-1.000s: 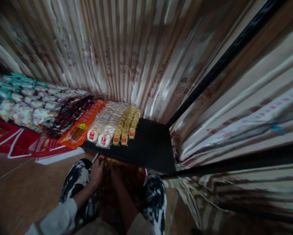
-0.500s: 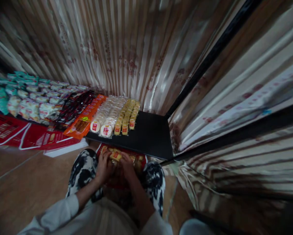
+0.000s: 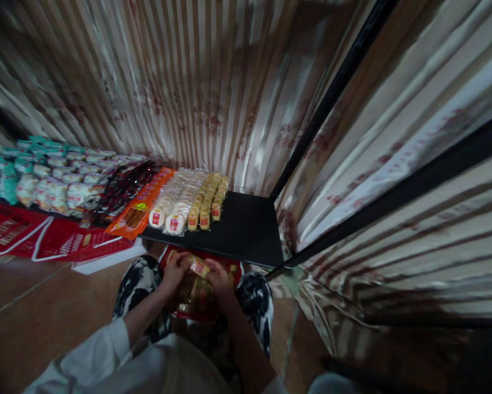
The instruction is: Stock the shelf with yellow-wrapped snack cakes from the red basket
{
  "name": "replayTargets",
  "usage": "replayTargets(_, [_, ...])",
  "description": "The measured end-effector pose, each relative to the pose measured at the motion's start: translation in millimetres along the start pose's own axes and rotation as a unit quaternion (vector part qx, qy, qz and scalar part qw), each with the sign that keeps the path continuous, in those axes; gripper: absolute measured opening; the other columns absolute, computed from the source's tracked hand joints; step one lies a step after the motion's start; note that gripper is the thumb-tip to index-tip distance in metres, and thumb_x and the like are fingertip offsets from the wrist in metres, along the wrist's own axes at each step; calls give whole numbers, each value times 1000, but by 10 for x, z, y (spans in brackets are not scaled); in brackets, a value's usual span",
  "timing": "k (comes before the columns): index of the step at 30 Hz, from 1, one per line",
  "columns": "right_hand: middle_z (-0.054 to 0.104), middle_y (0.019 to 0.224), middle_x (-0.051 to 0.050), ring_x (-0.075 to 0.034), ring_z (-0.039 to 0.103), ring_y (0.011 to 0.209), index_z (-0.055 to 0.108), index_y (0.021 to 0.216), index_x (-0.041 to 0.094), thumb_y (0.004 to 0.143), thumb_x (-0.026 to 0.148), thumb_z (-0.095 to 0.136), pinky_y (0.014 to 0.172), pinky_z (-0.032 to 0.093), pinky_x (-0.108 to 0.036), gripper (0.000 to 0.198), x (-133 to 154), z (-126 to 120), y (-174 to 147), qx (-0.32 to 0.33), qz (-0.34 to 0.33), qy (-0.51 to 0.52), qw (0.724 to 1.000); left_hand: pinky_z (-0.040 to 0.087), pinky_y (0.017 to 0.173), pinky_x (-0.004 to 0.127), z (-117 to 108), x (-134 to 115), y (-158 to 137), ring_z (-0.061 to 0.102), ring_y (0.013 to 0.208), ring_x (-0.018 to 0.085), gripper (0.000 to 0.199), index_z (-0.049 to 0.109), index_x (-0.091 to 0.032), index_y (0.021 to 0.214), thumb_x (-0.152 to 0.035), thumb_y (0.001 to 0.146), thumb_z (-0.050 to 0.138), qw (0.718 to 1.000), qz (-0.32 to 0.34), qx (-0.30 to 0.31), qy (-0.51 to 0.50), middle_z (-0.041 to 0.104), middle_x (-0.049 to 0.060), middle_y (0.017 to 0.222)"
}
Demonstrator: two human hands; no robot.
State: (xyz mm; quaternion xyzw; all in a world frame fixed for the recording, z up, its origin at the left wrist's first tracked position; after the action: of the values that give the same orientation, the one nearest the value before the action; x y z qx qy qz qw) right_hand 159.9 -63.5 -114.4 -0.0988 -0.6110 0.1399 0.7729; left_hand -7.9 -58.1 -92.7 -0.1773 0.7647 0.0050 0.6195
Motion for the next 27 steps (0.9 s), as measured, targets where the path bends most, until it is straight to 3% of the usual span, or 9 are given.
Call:
replayTargets(6, [71,87,-8,-22,66,83,69,92,19,54,43,77,83,51,-39,46,150,-151,24,-1,-37,-102,994,49,84,31,194,-452,-66,61,91,16,30,64,-15,99,-12,72,53,989,116,69,65,66,6,97])
replayTargets(9, [70,87,-6,-20,65,78,70,93,19,58,41,75,79,52,-37,41,276,-199,51,9,-70,-130,989,49,83,31,317,-674,-116,60,89,15,31,63,-18,100,-11,73,51,974,173,102,108,65,4,97])
replayTargets(11, [70,90,-6,-20,65,81,71,93,20,62,39,73,80,52,-36,36,380,-239,80,5,-100,-142,985,50,83,31,372,-778,-125,60,91,16,32,62,-18,104,-13,76,49,969,195,95,116,64,5,100])
replayTargets(14, [68,92,-6,-20,64,84,72,94,21,65,37,71,80,52,-34,33,554,-330,174,-44,-144,-149,977,49,89,36,400,-898,-127,56,105,20,35,57,-16,112,-16,79,46,963,247,28,100,59,10,112])
replayTargets(18, [67,94,-7,-20,62,84,70,99,21,68,41,67,73,52,-31,37,753,-423,418,-130,-183,-158,962,42,101,43,517,-912,-105,51,114,22,38,56,-16,113,-13,78,43,949,294,-12,117,56,12,116])
replayTargets(22, [67,91,-6,-19,61,81,68,100,20,71,42,62,75,52,-32,37,861,-416,760,-167,-192,-183,950,38,106,46,711,-792,36,49,118,24,42,56,-15,116,-11,76,42,953,272,5,132,55,13,120])
replayTargets(27, [66,91,-5,-19,61,81,67,100,21,72,41,59,81,49,-33,35,963,-362,1085,-196,-206,-236,929,35,109,45,935,-723,246,42,128,24,47,44,-12,131,-23,86,38,964,254,28,73,47,16,136])
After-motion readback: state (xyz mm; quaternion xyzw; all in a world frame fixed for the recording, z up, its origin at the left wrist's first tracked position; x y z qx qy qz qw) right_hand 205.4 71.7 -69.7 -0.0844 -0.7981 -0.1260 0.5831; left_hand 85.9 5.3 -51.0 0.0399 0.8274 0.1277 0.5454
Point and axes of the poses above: each hand's wrist, its own y-axis towards the middle knuckle, its own z-axis out of the palm, x = y × z, the point moved 6 cm from there along y, towards the middle knuckle
